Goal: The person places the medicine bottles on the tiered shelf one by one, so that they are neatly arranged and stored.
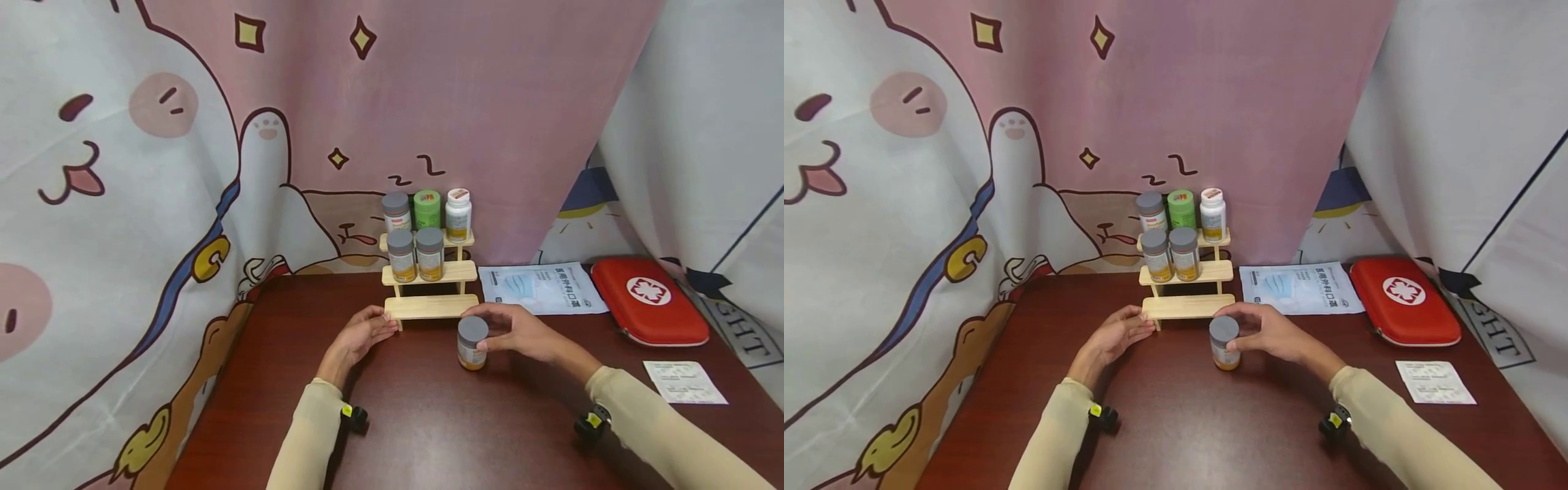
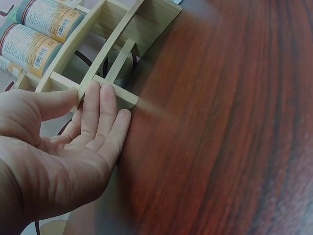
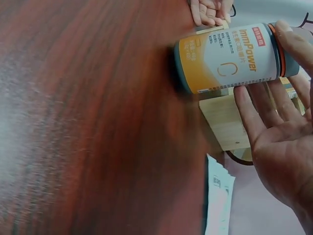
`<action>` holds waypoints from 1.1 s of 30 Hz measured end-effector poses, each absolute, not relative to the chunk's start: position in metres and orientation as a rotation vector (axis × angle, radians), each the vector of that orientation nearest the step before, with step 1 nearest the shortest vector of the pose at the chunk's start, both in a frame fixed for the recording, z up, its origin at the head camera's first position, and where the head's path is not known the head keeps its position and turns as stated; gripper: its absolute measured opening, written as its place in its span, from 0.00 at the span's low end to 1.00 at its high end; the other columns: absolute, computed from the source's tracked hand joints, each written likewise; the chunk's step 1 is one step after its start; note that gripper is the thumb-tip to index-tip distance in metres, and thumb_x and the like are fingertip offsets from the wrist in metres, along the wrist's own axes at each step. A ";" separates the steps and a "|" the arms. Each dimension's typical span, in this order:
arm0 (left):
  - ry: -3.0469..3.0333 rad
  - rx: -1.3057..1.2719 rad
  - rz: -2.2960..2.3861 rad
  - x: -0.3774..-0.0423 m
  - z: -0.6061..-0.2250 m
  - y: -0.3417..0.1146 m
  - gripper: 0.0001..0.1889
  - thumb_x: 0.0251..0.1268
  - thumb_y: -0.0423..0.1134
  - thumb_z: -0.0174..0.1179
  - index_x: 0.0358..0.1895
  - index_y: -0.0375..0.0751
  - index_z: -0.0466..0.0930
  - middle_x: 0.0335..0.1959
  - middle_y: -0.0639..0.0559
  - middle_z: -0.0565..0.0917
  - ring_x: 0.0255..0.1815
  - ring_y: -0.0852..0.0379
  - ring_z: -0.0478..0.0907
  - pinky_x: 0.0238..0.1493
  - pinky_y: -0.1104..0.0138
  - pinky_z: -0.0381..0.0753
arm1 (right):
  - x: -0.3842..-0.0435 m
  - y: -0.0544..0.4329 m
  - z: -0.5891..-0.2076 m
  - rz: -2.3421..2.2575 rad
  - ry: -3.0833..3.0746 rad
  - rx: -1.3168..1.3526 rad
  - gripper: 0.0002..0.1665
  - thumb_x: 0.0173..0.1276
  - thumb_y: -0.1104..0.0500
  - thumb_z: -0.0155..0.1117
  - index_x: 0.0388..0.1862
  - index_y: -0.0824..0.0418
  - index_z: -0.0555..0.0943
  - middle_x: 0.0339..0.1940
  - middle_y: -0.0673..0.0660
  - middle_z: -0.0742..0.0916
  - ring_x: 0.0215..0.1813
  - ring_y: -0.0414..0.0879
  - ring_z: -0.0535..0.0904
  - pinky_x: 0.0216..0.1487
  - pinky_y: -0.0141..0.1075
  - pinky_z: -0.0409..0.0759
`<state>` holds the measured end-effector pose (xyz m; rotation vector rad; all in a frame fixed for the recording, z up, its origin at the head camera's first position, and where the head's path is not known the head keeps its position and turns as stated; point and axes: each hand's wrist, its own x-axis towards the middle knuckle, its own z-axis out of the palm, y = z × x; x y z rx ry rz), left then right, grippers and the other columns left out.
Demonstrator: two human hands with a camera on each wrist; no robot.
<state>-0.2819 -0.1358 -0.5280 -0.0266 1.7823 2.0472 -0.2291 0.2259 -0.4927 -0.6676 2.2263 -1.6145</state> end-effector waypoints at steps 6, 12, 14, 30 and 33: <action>1.788 -0.021 2.042 -0.282 -0.528 -0.137 0.09 0.82 0.30 0.53 0.58 0.34 0.71 0.41 0.49 0.85 0.45 0.57 0.87 0.75 0.47 0.78 | -0.236 0.223 -0.484 -1.630 2.276 -0.693 0.34 0.64 0.58 0.80 0.69 0.50 0.79 0.66 0.56 0.84 0.68 0.54 0.80 0.67 0.37 0.83; 1.778 -0.027 2.034 -0.282 -0.529 -0.139 0.10 0.82 0.31 0.53 0.59 0.35 0.70 0.41 0.50 0.86 0.45 0.58 0.87 0.75 0.48 0.79 | -0.243 0.221 -0.471 -1.611 2.342 -0.692 0.34 0.62 0.56 0.82 0.67 0.47 0.80 0.64 0.52 0.84 0.68 0.55 0.78 0.63 0.37 0.86; 1.779 -0.018 2.037 -0.282 -0.530 -0.140 0.10 0.82 0.31 0.53 0.58 0.35 0.70 0.41 0.50 0.86 0.45 0.57 0.87 0.74 0.48 0.79 | -0.246 0.221 -0.465 -1.594 2.364 -0.691 0.34 0.62 0.55 0.82 0.67 0.47 0.80 0.63 0.52 0.84 0.66 0.52 0.79 0.63 0.36 0.86; 1.761 -0.015 2.054 -0.284 -0.531 -0.137 0.09 0.82 0.31 0.54 0.58 0.35 0.70 0.40 0.49 0.86 0.45 0.57 0.88 0.73 0.49 0.81 | -0.269 0.226 -0.409 -1.476 2.604 -0.698 0.34 0.66 0.51 0.80 0.70 0.49 0.79 0.70 0.56 0.80 0.71 0.60 0.76 0.68 0.65 0.81; 1.756 -0.026 2.053 -0.285 -0.532 -0.136 0.09 0.82 0.31 0.53 0.58 0.37 0.71 0.40 0.49 0.86 0.45 0.57 0.88 0.73 0.50 0.81 | -0.273 0.225 -0.402 -1.470 2.641 -0.668 0.34 0.68 0.50 0.79 0.71 0.48 0.78 0.72 0.57 0.79 0.72 0.62 0.76 0.70 0.66 0.79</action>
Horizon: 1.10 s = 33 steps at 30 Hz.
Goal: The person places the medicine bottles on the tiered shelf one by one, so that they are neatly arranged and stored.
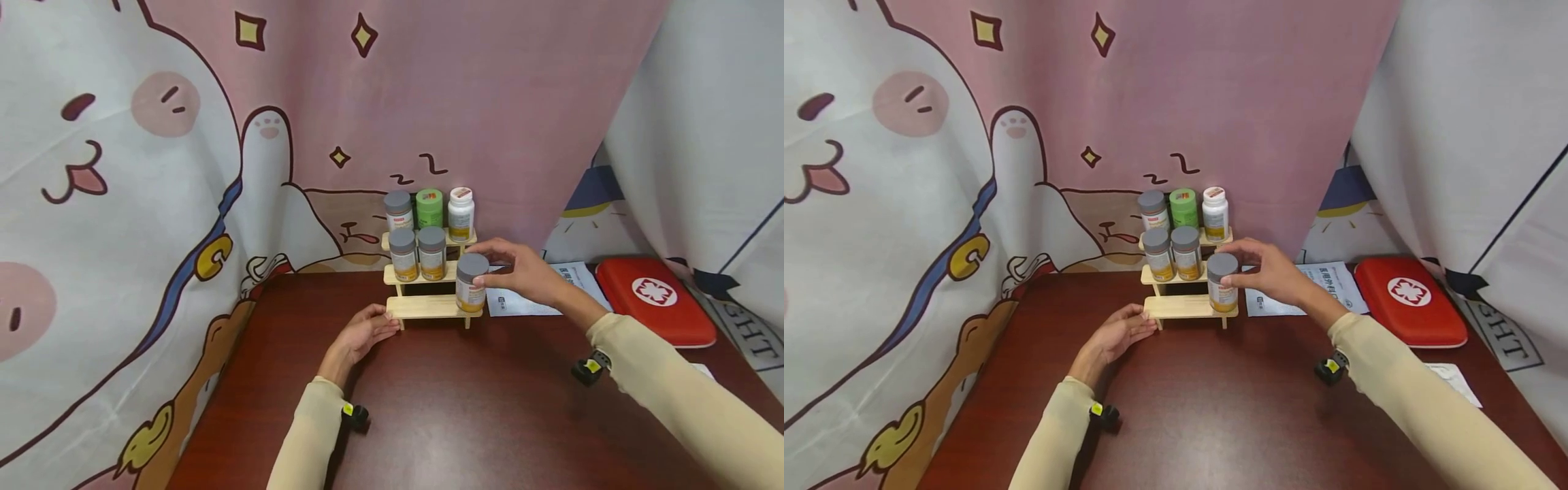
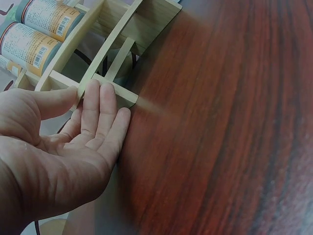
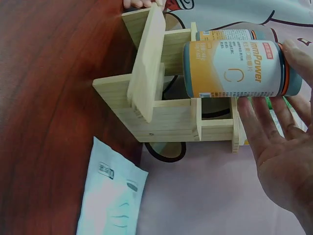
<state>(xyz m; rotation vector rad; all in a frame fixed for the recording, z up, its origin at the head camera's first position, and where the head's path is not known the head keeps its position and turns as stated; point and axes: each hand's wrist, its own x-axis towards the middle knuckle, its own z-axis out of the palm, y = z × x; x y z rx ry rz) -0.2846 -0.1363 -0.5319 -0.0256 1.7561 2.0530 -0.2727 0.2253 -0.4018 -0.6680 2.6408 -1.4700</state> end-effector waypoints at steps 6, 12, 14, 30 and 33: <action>1.753 -0.024 2.057 -0.285 -0.532 -0.136 0.08 0.82 0.31 0.54 0.57 0.38 0.71 0.40 0.48 0.87 0.45 0.55 0.88 0.71 0.51 0.83 | -0.283 0.221 -0.392 -1.490 2.694 -0.694 0.33 0.69 0.54 0.78 0.72 0.52 0.79 0.70 0.57 0.80 0.70 0.60 0.77 0.67 0.61 0.82; 1.757 -0.026 2.053 -0.285 -0.532 -0.136 0.08 0.82 0.32 0.54 0.57 0.39 0.71 0.40 0.49 0.87 0.46 0.56 0.88 0.71 0.52 0.83 | -0.294 0.216 -0.387 -1.517 2.770 -0.596 0.34 0.67 0.52 0.80 0.70 0.51 0.79 0.66 0.55 0.81 0.66 0.57 0.81 0.60 0.50 0.83; 1.761 -0.022 2.048 -0.286 -0.533 -0.136 0.08 0.82 0.32 0.54 0.57 0.39 0.71 0.40 0.49 0.87 0.46 0.56 0.88 0.70 0.53 0.84 | -0.296 0.214 -0.388 -1.537 2.780 -0.572 0.35 0.66 0.52 0.80 0.70 0.52 0.79 0.65 0.56 0.82 0.65 0.58 0.82 0.57 0.47 0.84; 1.770 0.004 2.000 -0.287 -0.528 -0.139 0.07 0.82 0.33 0.54 0.55 0.40 0.71 0.41 0.49 0.87 0.48 0.55 0.88 0.74 0.48 0.80 | -0.304 0.205 -0.399 -1.613 2.912 -0.448 0.37 0.65 0.49 0.81 0.70 0.55 0.77 0.65 0.60 0.83 0.61 0.58 0.84 0.52 0.35 0.84; 1.763 -0.003 1.996 -0.286 -0.528 -0.139 0.07 0.82 0.33 0.54 0.56 0.39 0.71 0.41 0.48 0.87 0.49 0.54 0.88 0.74 0.48 0.79 | -0.305 0.204 -0.399 -1.632 2.891 -0.433 0.38 0.66 0.49 0.81 0.70 0.56 0.77 0.66 0.60 0.83 0.62 0.58 0.84 0.51 0.35 0.84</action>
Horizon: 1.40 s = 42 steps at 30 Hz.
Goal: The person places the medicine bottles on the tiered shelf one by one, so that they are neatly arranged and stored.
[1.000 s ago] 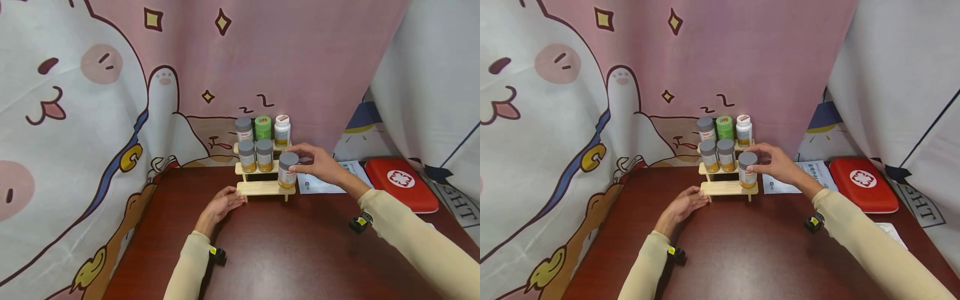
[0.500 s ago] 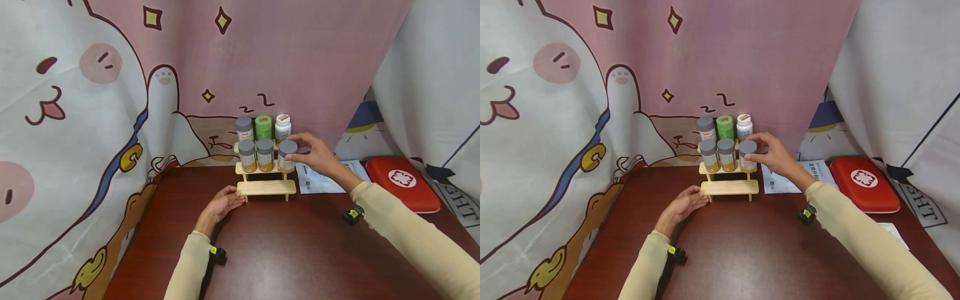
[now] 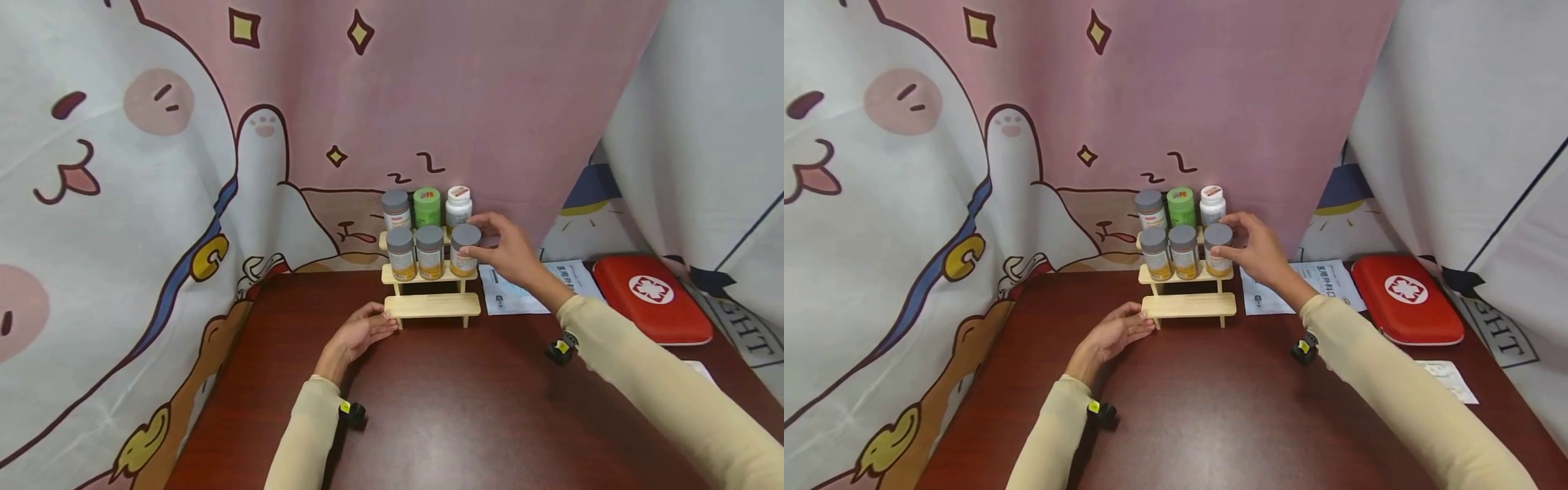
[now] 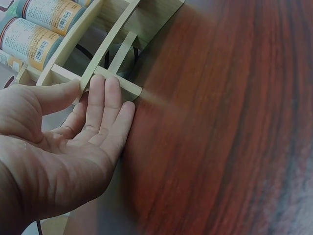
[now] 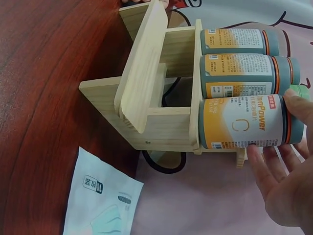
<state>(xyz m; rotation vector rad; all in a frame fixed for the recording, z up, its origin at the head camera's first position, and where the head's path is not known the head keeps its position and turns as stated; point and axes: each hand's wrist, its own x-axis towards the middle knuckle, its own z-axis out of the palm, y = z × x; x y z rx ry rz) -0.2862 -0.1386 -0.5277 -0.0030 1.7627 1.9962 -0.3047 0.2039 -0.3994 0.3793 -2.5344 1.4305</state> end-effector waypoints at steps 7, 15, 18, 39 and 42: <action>1.759 -0.003 1.989 -0.285 -0.527 -0.140 0.07 0.82 0.33 0.54 0.56 0.40 0.72 0.40 0.50 0.88 0.48 0.55 0.88 0.74 0.48 0.79 | -0.305 0.200 -0.402 1.470 -2.529 0.302 0.38 0.67 0.48 0.80 0.70 0.59 0.74 0.66 0.62 0.82 0.63 0.59 0.82 0.57 0.46 0.85; 1.763 -0.020 2.006 -0.286 -0.529 -0.139 0.06 0.82 0.32 0.53 0.55 0.40 0.71 0.38 0.51 0.88 0.45 0.57 0.89 0.72 0.49 0.81 | -0.307 0.193 -0.408 1.506 -2.447 0.228 0.37 0.67 0.52 0.80 0.68 0.63 0.72 0.65 0.67 0.82 0.65 0.63 0.81 0.68 0.57 0.81; 1.762 -0.029 2.013 -0.287 -0.531 -0.138 0.06 0.82 0.32 0.53 0.55 0.41 0.71 0.38 0.51 0.88 0.44 0.58 0.89 0.70 0.52 0.84 | -0.308 0.191 -0.411 1.513 -2.436 0.223 0.37 0.67 0.53 0.79 0.68 0.64 0.72 0.65 0.68 0.82 0.66 0.64 0.81 0.69 0.58 0.80; 1.778 -0.007 2.004 -0.287 -0.527 -0.138 0.07 0.82 0.33 0.54 0.56 0.40 0.71 0.42 0.47 0.88 0.48 0.55 0.88 0.72 0.50 0.82 | -0.304 0.185 -0.415 1.536 -2.346 0.258 0.34 0.68 0.59 0.78 0.67 0.67 0.71 0.63 0.68 0.82 0.64 0.62 0.80 0.70 0.59 0.78; 1.781 -0.022 2.015 -0.286 -0.528 -0.137 0.07 0.83 0.33 0.54 0.57 0.40 0.71 0.42 0.47 0.87 0.48 0.55 0.88 0.73 0.50 0.81 | -0.301 0.181 -0.418 1.606 -2.318 0.274 0.41 0.68 0.61 0.77 0.73 0.67 0.66 0.67 0.69 0.79 0.69 0.63 0.77 0.73 0.60 0.78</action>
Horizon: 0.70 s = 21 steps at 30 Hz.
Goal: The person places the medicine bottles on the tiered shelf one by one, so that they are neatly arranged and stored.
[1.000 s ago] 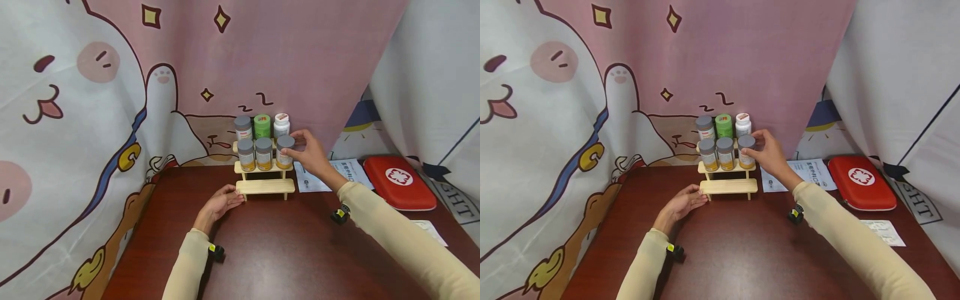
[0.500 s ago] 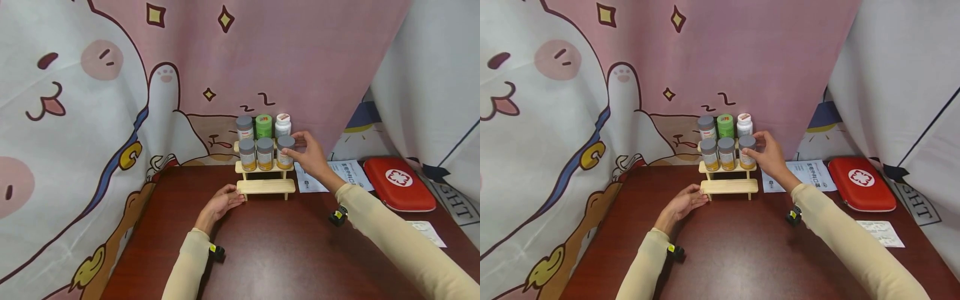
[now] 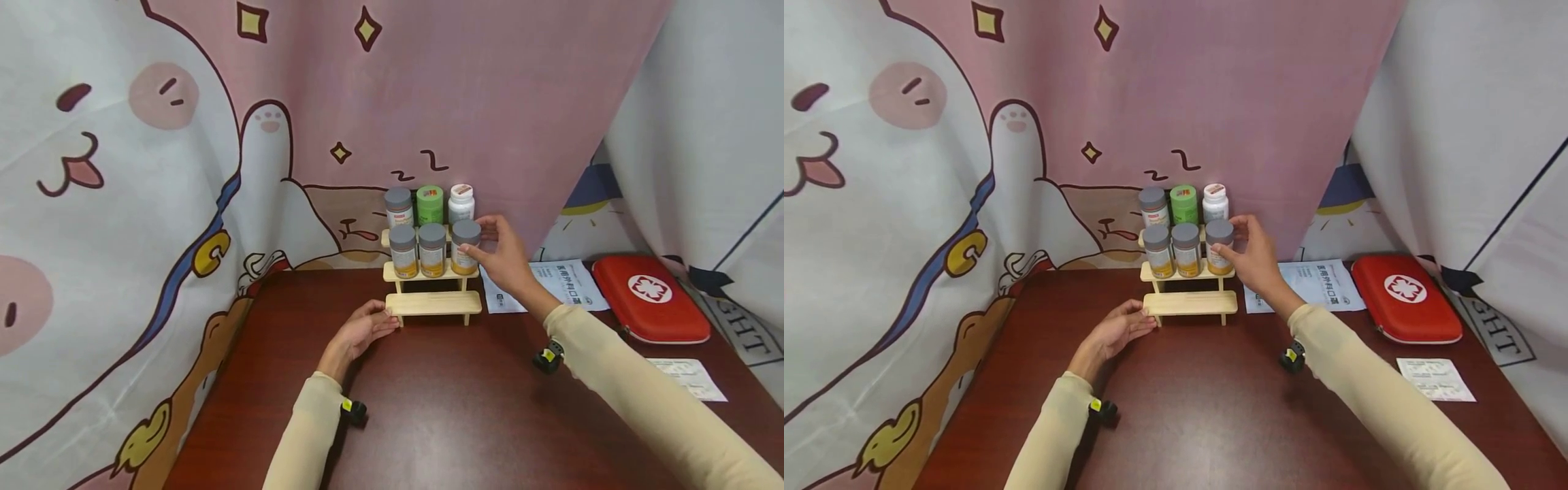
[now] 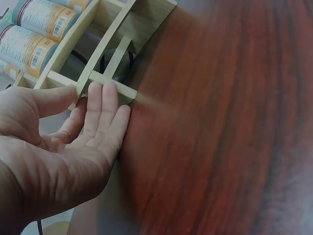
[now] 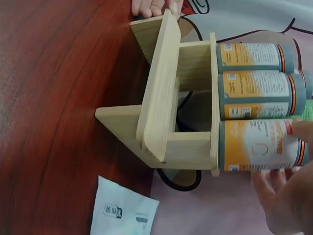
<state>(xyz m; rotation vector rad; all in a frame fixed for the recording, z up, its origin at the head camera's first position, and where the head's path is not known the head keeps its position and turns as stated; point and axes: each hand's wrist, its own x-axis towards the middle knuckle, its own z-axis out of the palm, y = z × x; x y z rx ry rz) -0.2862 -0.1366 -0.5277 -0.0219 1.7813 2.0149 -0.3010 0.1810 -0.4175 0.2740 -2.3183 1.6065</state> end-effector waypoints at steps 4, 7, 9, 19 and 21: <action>1.818 -0.034 2.033 -0.286 -0.528 -0.135 0.09 0.82 0.32 0.54 0.58 0.37 0.70 0.45 0.44 0.85 0.48 0.53 0.88 0.72 0.50 0.82 | -0.291 0.175 -0.422 1.620 -2.307 0.307 0.58 0.64 0.60 0.81 0.83 0.61 0.53 0.77 0.69 0.70 0.78 0.64 0.68 0.78 0.63 0.71; 1.864 -0.052 2.041 -0.286 -0.529 -0.132 0.12 0.82 0.33 0.55 0.61 0.33 0.70 0.50 0.41 0.83 0.49 0.51 0.89 0.70 0.51 0.84 | -0.278 0.173 -0.426 1.481 -2.366 0.302 0.67 0.60 0.55 0.84 0.86 0.54 0.48 0.82 0.68 0.66 0.83 0.64 0.62 0.81 0.63 0.67; 1.890 -0.077 2.048 -0.286 -0.529 -0.130 0.15 0.82 0.34 0.55 0.63 0.32 0.69 0.53 0.39 0.82 0.50 0.50 0.90 0.70 0.51 0.84 | -0.267 0.175 -0.428 1.364 -2.411 0.280 0.69 0.59 0.50 0.85 0.87 0.52 0.48 0.83 0.66 0.65 0.84 0.63 0.60 0.81 0.64 0.65; 2.292 -0.030 1.867 -0.269 -0.518 -0.117 0.36 0.77 0.47 0.63 0.79 0.38 0.58 0.71 0.31 0.72 0.69 0.35 0.78 0.72 0.44 0.79 | -0.218 0.214 -0.448 1.045 -2.619 0.203 0.71 0.58 0.38 0.83 0.89 0.48 0.47 0.86 0.65 0.60 0.84 0.68 0.55 0.77 0.75 0.60; 2.557 0.056 1.664 -0.264 -0.513 -0.120 0.40 0.73 0.52 0.66 0.80 0.43 0.59 0.74 0.33 0.70 0.74 0.35 0.72 0.73 0.40 0.76 | -0.210 0.225 -0.455 0.884 -2.692 0.198 0.75 0.55 0.33 0.83 0.89 0.45 0.46 0.87 0.64 0.58 0.84 0.69 0.53 0.76 0.77 0.58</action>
